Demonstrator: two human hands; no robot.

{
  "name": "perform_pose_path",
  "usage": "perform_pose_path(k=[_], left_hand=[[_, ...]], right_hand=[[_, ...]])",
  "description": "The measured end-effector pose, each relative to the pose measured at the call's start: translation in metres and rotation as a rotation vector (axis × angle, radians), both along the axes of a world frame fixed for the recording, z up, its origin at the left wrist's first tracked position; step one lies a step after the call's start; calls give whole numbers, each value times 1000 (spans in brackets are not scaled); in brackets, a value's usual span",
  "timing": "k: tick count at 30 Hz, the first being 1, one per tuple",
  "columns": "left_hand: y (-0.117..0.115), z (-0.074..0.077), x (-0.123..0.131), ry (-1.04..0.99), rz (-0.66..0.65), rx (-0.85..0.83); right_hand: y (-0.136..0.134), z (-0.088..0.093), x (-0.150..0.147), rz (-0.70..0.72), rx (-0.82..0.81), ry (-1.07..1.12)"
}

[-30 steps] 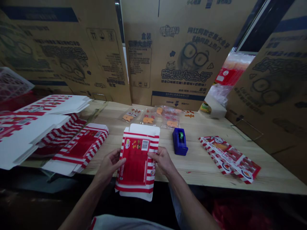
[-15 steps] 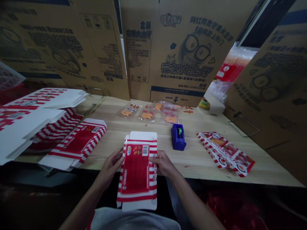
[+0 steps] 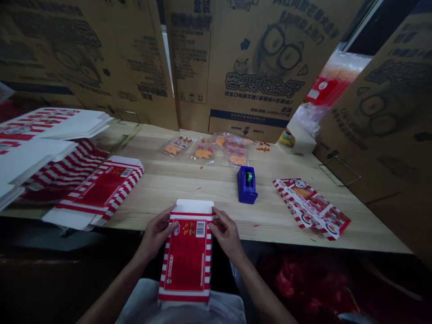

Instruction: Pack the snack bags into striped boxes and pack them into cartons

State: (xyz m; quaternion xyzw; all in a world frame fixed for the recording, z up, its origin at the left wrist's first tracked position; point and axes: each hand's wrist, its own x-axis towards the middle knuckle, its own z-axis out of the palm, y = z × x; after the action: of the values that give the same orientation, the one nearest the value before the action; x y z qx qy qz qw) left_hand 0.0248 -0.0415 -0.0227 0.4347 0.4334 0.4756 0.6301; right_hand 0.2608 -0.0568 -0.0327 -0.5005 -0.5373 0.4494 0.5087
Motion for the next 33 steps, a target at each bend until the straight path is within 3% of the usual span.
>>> perform_pose_path(k=[4, 9, 14, 18, 21, 28, 33], left_hand=[[-5, -6, -3, 97, -2, -30], [-6, -6, -1, 329, 62, 86], [4, 0, -3, 193, 80, 6], [16, 10, -12, 9, -69, -101], [22, 12, -16, 13, -219, -115], [14, 0, -20, 311, -223, 64], [10, 10, -23, 470, -227, 244]], right_hand=[[-3, -1, 3, 39, 92, -111], [-6, -6, 6, -1, 67, -119], [-8, 1, 3, -6, 5, -70], [-5, 8, 4, 82, -102, 79], [-1, 11, 5, 198, -144, 62], [-5, 11, 4, 186, 16, -125], [-10, 17, 0, 195, -34, -117]])
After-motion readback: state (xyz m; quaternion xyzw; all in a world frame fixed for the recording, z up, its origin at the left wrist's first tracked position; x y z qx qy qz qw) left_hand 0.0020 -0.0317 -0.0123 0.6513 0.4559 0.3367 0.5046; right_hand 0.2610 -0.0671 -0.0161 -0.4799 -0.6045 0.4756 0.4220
